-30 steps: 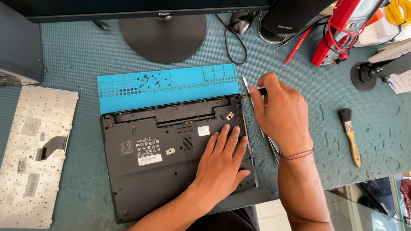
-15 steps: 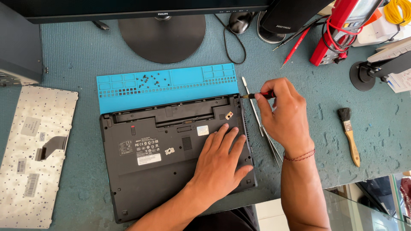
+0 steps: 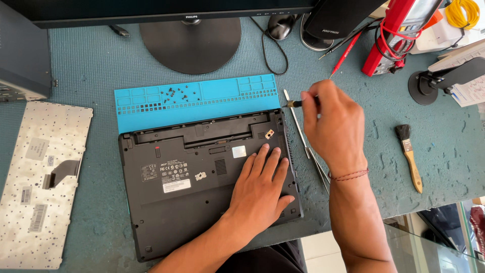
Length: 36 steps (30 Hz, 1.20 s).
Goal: The person uses a screwdriver to remove screws from the back of a laptop placed on a blue mat. They then lift the laptop's back cover off, revealing the internal components.
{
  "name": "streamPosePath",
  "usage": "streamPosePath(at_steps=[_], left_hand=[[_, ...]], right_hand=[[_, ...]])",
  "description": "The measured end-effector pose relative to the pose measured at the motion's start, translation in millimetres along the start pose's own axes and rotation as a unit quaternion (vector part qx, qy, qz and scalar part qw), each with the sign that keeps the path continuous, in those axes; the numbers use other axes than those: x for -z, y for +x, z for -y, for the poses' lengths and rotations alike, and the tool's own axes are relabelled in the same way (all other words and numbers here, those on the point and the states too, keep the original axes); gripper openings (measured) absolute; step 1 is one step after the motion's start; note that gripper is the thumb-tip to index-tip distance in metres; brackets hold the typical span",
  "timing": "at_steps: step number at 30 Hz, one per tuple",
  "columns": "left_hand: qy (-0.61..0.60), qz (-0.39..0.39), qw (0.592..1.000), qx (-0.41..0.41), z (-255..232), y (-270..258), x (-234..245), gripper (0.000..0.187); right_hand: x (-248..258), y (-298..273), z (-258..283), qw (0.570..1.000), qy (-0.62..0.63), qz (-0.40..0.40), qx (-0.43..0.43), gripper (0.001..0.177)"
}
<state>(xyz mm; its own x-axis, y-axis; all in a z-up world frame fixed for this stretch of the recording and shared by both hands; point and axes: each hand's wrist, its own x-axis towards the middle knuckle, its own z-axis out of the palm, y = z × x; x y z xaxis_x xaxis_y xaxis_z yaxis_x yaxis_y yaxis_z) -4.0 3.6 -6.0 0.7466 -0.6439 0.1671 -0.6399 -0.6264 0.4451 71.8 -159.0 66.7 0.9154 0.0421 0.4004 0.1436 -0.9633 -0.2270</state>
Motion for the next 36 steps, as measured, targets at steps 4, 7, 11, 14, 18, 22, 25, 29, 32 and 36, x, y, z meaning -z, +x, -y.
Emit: streamPosePath(at_steps=[4,7,11,14,18,22,25,29,32,36], left_hand=[[-0.010,0.008,1.000,0.004,0.9,0.9,1.3,0.071],[-0.060,-0.018,0.998,0.022,1.8,4.0,6.1,0.067],[-0.195,-0.086,0.975,0.058,2.2,8.6,18.3,0.049],[-0.264,-0.167,0.946,0.088,0.0,10.3,29.5,0.033],[-0.334,-0.273,0.889,0.153,-4.5,12.6,40.9,0.023],[-0.369,-0.298,0.869,0.137,-1.6,15.7,32.4,0.024],[-0.383,-0.298,0.864,0.132,-6.7,12.9,36.1,0.019],[-0.365,-0.252,0.880,0.168,-9.1,1.7,48.5,0.016],[-0.352,-0.263,0.881,0.175,0.3,-8.8,55.4,0.012],[-0.344,-0.270,0.882,0.178,16.1,-20.8,72.8,0.011]], right_hand=[[7.8,-4.3,-4.0,0.999,0.029,-0.019,-0.010,0.016],[11.0,-11.1,-8.2,0.997,0.057,-0.030,-0.045,0.014],[5.5,-29.7,-11.4,0.962,0.200,-0.075,-0.169,0.016],[-8.1,-51.9,-9.6,0.887,0.375,-0.109,-0.247,0.018],[-28.2,-83.8,-8.6,0.707,0.608,-0.129,-0.338,0.015],[-47.6,-109.6,-3.8,0.671,0.649,-0.152,-0.325,0.012],[-43.1,-114.2,8.0,0.662,0.664,-0.154,-0.311,0.012],[-33.9,-112.1,21.3,0.645,0.677,-0.124,-0.332,0.019],[-36.9,-110.3,26.2,0.638,0.688,-0.110,-0.328,0.019],[-41.9,-102.8,39.9,0.653,0.678,-0.085,-0.328,0.019]])
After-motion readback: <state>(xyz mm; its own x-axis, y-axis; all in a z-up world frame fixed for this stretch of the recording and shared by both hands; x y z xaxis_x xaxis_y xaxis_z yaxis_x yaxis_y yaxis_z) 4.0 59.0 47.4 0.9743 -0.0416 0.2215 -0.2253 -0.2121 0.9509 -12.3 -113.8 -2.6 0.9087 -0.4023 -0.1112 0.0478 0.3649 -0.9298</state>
